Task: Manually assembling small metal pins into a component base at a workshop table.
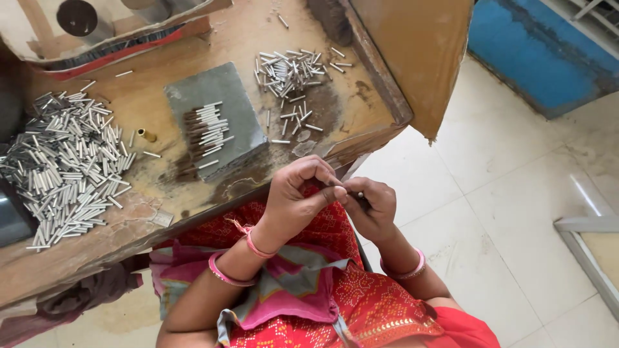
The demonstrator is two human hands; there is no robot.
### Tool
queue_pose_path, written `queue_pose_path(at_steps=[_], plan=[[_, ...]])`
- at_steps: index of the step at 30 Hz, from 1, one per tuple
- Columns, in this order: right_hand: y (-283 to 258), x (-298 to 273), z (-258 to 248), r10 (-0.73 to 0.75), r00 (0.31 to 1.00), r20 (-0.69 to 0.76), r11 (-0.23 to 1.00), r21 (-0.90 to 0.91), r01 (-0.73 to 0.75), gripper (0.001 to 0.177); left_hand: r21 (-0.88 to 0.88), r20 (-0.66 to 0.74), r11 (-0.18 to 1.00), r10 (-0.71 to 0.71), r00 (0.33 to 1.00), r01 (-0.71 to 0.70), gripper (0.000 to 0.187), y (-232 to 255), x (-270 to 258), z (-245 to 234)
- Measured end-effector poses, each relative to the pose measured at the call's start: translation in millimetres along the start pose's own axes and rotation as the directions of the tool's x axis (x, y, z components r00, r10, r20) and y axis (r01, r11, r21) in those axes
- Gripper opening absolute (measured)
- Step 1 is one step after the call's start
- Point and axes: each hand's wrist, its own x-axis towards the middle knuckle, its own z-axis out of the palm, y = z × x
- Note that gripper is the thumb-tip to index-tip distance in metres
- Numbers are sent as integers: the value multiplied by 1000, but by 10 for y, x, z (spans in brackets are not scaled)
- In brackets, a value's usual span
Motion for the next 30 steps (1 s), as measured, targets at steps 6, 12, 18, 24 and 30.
queue_pose_path(at_steps=[6, 12, 18, 24, 30], plan=[[-62, 24, 155, 28, 999, 45, 997, -67, -25, 6, 88, -115, 995, -30, 993, 40, 9, 109, -176, -124], [-268, 184, 304, -38, 992, 118, 989, -134, 53, 6, 243, -144, 970, 24, 989, 12, 12, 229, -270, -293], [-309, 703, 301, -152, 978, 144, 957, -226, 182, 6, 490, -137, 868, 164, 977, -77, 15, 457, -201, -585], [-180, 1092, 208, -33, 979, 199, 706, -689, 164, 14, 901, -178, 434, 411, 894, -20, 17, 537, 39, -1200], [-152, 1068, 190, -10, 970, 241, 764, -625, 163, 15, 912, -200, 411, 449, 871, -2, 16, 476, 70, -1068]])
